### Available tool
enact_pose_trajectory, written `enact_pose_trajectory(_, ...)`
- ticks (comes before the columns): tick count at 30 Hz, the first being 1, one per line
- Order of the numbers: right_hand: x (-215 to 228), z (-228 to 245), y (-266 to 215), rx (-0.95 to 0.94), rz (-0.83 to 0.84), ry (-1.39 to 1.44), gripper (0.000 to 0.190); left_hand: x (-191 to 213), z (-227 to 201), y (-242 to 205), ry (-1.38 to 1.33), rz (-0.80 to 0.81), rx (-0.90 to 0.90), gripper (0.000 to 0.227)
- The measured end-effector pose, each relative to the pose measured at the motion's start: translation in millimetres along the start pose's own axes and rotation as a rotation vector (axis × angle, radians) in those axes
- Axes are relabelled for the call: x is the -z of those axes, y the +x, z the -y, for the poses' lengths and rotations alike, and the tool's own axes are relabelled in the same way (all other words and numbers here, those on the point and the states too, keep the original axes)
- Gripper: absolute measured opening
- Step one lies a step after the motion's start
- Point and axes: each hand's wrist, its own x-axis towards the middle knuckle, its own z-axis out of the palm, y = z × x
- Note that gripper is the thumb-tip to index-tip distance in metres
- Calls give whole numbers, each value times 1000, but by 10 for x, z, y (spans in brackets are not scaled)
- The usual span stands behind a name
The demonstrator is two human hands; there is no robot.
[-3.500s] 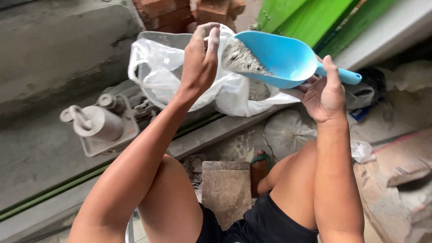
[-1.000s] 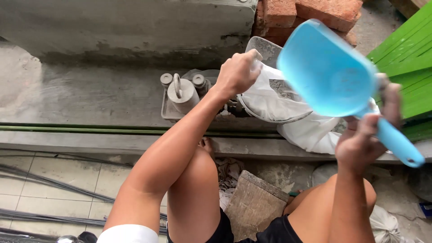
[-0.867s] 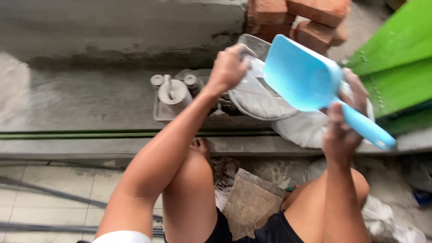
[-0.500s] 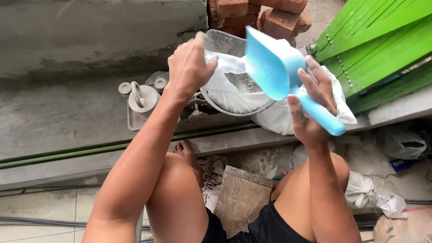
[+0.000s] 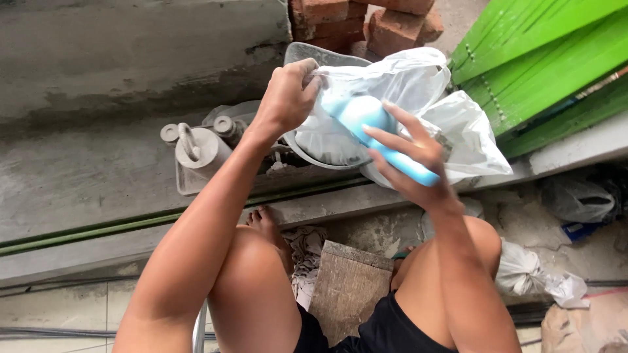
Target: Scooping grey powder from a plastic bag into a container using a small blue scoop.
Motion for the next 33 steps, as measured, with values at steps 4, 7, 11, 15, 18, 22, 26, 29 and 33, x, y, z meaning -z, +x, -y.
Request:
enact_pose_trajectory(4,-403,-357,-18,-2,-36,-112,37,41,-141,-58,-123,69,-92,20)
enact_pose_trajectory(7,-630,-520,-30,-181,-54,-155,38,64,-155,-97,-172,33,-109,26)
enact_pose_trajectory(11,-639,-425,59,-197,-42,-126,33,79,-108,-92,-164,-27,-229,26)
enact_pose_trajectory(15,-499,-498,38,-225,-12,16,40,56,-151,-83,-228,-14,-167,22)
enact_pose_trajectory(18,-413,-529,-6,-246,-108,-13,39,47,-153,-90,-259,7,-164,25)
enact_pose_trajectory(22,-458,-495,4,-325,-80,43,34,44,-123,-75,-285,11,-199,23)
enact_pose_trajectory(26,-386,-413,34,-318,-85,57,40,86,-108,-69,-297,-32,-244,27)
enact_pose_trajectory(29,-473,-400,52,-291,-99,32,38,97,-95,-90,-287,-44,-255,27)
enact_pose_trajectory(33,-655,-459,59,-286,-61,-7,39,90,-126,-90,-262,-47,-278,30)
